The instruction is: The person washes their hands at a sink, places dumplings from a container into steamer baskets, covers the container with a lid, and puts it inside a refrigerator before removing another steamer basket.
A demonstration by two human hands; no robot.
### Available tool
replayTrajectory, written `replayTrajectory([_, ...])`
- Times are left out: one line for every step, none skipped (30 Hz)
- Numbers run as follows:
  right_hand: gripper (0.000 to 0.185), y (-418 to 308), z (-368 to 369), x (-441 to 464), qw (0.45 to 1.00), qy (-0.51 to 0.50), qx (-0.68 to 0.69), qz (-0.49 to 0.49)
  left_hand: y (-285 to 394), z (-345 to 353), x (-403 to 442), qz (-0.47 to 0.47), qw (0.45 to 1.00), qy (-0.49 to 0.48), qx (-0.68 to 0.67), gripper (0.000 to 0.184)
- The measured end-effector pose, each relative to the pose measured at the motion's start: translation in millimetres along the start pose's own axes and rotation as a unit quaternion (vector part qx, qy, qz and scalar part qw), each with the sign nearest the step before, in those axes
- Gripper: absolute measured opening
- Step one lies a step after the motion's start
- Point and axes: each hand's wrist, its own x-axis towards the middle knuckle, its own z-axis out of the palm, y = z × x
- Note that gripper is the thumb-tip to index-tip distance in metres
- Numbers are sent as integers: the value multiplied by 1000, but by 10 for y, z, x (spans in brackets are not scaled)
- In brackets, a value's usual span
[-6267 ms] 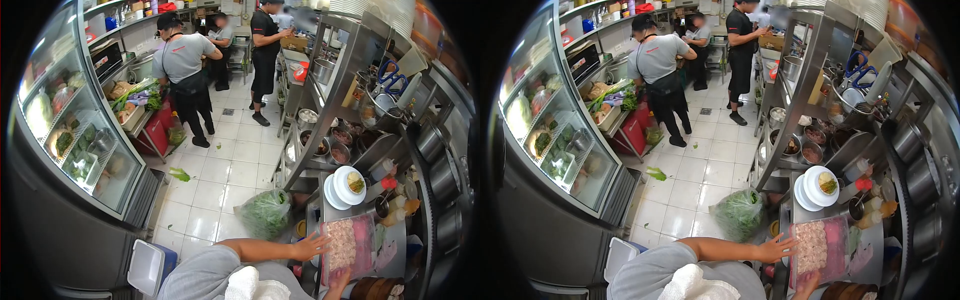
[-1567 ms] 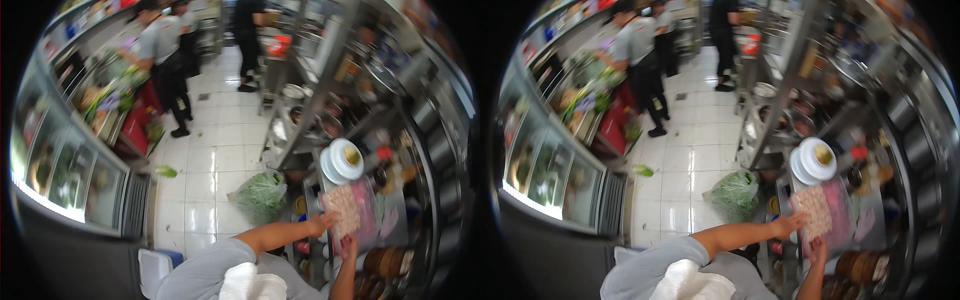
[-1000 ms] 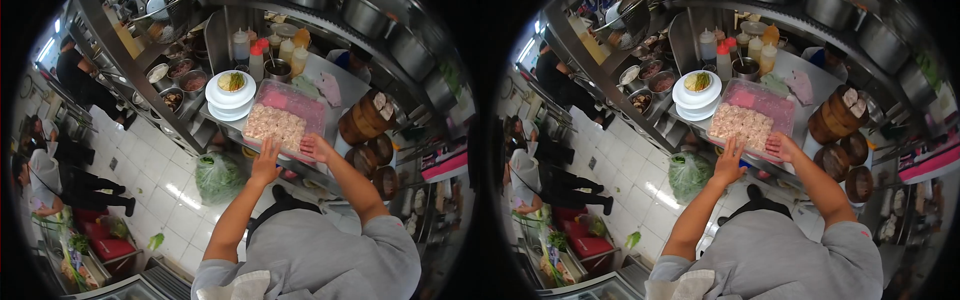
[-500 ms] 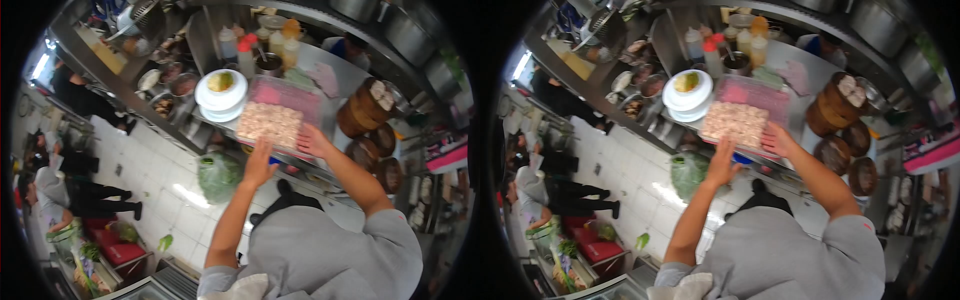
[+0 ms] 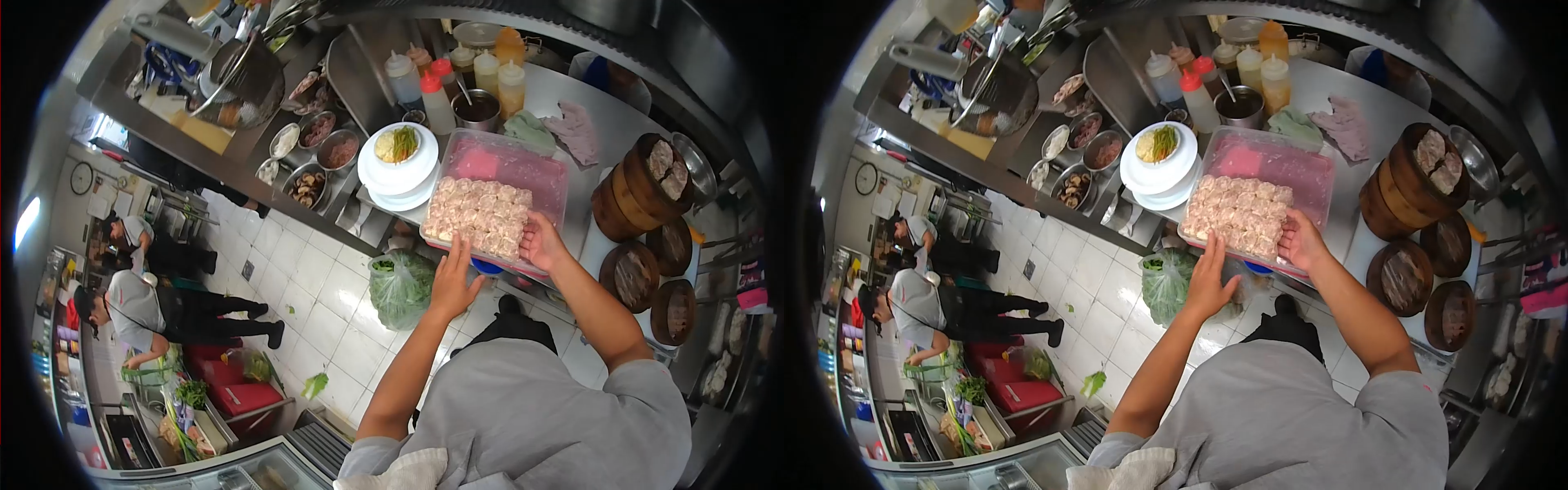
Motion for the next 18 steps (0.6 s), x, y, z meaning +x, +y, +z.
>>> replayTrajectory([48,4,31,-4,1000,8,-3,0,28,-60,25,-9,1000,17,-8,83])
replayTrajectory([49,-4,29,-16,1000,18,-6,-1,62,-119,47,-17,999,34,-19,83])
replayTrajectory([51,22,-42,46,1000,18,-6,-5,91,-189,66,-30,998,41,-27,83])
replayTrajectory([51,38,-110,69,1000,23,-1,-9,75,-226,47,-24,997,57,-38,80])
replayTrajectory([52,53,-155,67,1000,17,-5,-3,110,-300,22,-19,996,77,-38,79])
replayTrajectory([52,69,-193,60,1000,10,-9,4,143,-375,-20,-15,994,98,-38,78])
replayTrajectory([50,58,-162,-20,1000,7,-3,4,138,-405,-118,-40,993,105,-31,77])
replayTrajectory([50,43,-113,-122,1000,11,-5,3,135,-424,-240,-66,991,115,-23,76])
replayTrajectory([45,37,-44,-236,994,49,-90,-46,86,-411,-402,-101,987,119,-20,75])
replayTrajectory([40,31,2,-353,977,86,-174,-92,14,-365,-597,-137,983,122,-15,75])
replayTrajectory([32,-16,31,-452,972,64,-192,-119,-42,-301,-772,-138,983,123,-16,75])
replayTrajectory([32,-42,46,-512,972,61,-196,-119,-106,-224,-943,-230,958,137,-105,75])
replayTrajectory([30,-26,72,-570,932,63,-276,-227,-166,-162,-1126,-320,915,151,-193,76])
replayTrajectory([28,35,86,-620,874,61,-350,-331,-224,-91,-1297,-326,912,161,-192,76])
replayTrajectory([28,97,82,-657,871,44,-356,-335,-290,-8,-1384,-322,907,160,-221,75])
replayTrajectory([27,131,77,-671,868,20,-373,-327,-348,34,-1363,-307,902,170,-251,75])
replayTrajectory([26,160,61,-685,862,-3,-391,-323,-321,25,-1330,-291,907,165,-255,76])
replayTrajectory([25,245,4,-620,843,-14,-414,-342,-260,-2,-1259,-288,906,158,-269,76])
